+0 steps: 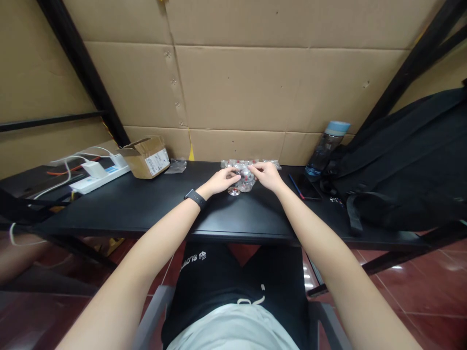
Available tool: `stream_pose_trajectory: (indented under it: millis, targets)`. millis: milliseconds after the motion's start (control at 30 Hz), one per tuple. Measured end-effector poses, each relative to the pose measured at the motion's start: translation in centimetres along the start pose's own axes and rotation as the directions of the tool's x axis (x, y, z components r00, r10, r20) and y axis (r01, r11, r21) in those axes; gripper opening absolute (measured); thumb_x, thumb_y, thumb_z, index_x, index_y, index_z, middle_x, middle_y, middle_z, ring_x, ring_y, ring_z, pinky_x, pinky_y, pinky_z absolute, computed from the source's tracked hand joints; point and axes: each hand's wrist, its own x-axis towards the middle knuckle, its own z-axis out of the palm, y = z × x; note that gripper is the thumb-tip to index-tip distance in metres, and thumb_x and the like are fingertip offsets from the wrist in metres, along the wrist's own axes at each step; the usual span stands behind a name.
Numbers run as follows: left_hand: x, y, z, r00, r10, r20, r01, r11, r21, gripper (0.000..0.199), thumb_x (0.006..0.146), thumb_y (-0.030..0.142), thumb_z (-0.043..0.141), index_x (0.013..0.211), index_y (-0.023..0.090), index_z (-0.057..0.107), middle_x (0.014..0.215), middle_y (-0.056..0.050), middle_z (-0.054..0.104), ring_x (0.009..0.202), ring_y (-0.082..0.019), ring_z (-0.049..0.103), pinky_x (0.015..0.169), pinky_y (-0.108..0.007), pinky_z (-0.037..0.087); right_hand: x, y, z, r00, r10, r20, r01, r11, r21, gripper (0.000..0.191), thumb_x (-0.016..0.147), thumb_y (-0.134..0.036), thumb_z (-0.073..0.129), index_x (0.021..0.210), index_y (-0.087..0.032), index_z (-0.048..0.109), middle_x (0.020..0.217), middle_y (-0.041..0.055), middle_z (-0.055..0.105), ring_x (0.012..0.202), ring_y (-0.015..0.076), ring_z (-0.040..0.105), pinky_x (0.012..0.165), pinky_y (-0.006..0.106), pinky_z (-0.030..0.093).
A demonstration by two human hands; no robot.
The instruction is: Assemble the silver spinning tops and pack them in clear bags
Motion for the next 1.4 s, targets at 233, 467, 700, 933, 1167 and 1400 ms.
stream_pose_trajectory:
  millis: [233, 467, 700, 933, 1167, 1400]
  targets:
    - [-0.2, 0.1, 0.1, 1.0, -0.003, 0.021, 0.0, 0.994, 0.11, 0.033, 0.089, 0.034, 0.069, 0.117, 0.018, 0.073, 0.099, -0.008, 0.079, 0.085, -0.022, 0.073, 0.08, -0.033, 0.058, 0.0, -0.3, 0.3, 0.997, 0.006, -0.075, -0.004, 1.0, 0.017, 0.054, 0.094, -0.064, 0.055, 0.078, -0.017, 0.076, 0.064, 0.005, 0.069, 0.062, 0.0192, 0.062, 0.068, 0.031, 0.048]
    - [0.3, 0.0, 0.1, 0.996, 0.052, -0.076, -0.058, 0.995, -0.078, 0.028, 0.093, 0.04, 0.066, 0.105, 0.016, 0.072, 0.105, -0.011, 0.078, 0.103, -0.025, 0.074, 0.099, -0.04, 0.055, 0.0, -0.5, 0.1, 0.965, 0.082, -0.249, -0.048, 0.989, 0.14, 0.051, 0.093, -0.066, 0.057, 0.09, -0.017, 0.074, 0.069, 0.0053, 0.07, 0.062, 0.0206, 0.065, 0.066, 0.032, 0.051]
    - [0.0, 1.3, 0.3, 0.977, 0.034, -0.21, -0.075, 0.978, -0.194, 0.032, 0.086, 0.043, 0.077, 0.1, 0.016, 0.066, 0.095, -0.008, 0.078, 0.093, -0.023, 0.075, 0.091, -0.037, 0.057, 0.2, -0.8, 0.3, 0.954, 0.12, -0.276, -0.054, 0.97, 0.235, 0.052, 0.091, -0.071, 0.057, 0.088, -0.02, 0.067, 0.069, 0.0045, 0.066, 0.064, 0.0208, 0.065, 0.067, 0.034, 0.055]
    - [0.0, 1.7, 0.4, 0.975, 0.019, -0.221, -0.079, 0.962, -0.262, 0.036, 0.084, 0.041, 0.078, 0.107, 0.015, 0.068, 0.097, -0.01, 0.079, 0.09, -0.023, 0.076, 0.082, -0.034, 0.059, 0.1, -0.9, 1.2, 0.99, 0.094, -0.105, -0.052, 0.937, 0.346, 0.052, 0.083, -0.07, 0.068, 0.098, -0.021, 0.062, 0.074, 0.0024, 0.068, 0.058, 0.0166, 0.062, 0.06, 0.031, 0.054]
    - [-0.1, 1.4, -0.1, 0.976, 0.043, -0.213, -0.079, 0.984, -0.161, 0.032, 0.082, 0.038, 0.079, 0.102, 0.016, 0.069, 0.087, -0.008, 0.077, 0.077, -0.021, 0.073, 0.071, -0.03, 0.056, -0.3, -0.9, 1.7, 0.993, 0.116, 0.024, -0.118, 0.944, 0.309, 0.065, 0.07, -0.056, 0.085, 0.119, -0.022, 0.06, 0.081, 0.0045, 0.074, 0.071, 0.0252, 0.072, 0.069, 0.038, 0.059]
    - [0.2, 0.9, -0.8, 0.972, 0.008, -0.234, -0.049, 0.984, -0.17, 0.039, 0.081, 0.025, 0.075, 0.116, 0.019, 0.059, 0.089, -0.006, 0.074, 0.079, -0.019, 0.074, 0.071, -0.027, 0.055, 0.0, -0.6, 1.6, 0.988, 0.155, 0.012, -0.149, 0.922, 0.356, 0.054, 0.087, -0.06, 0.065, 0.123, -0.021, 0.056, 0.067, -0.0013, 0.065, 0.052, 0.0171, 0.063, 0.054, 0.03, 0.052]
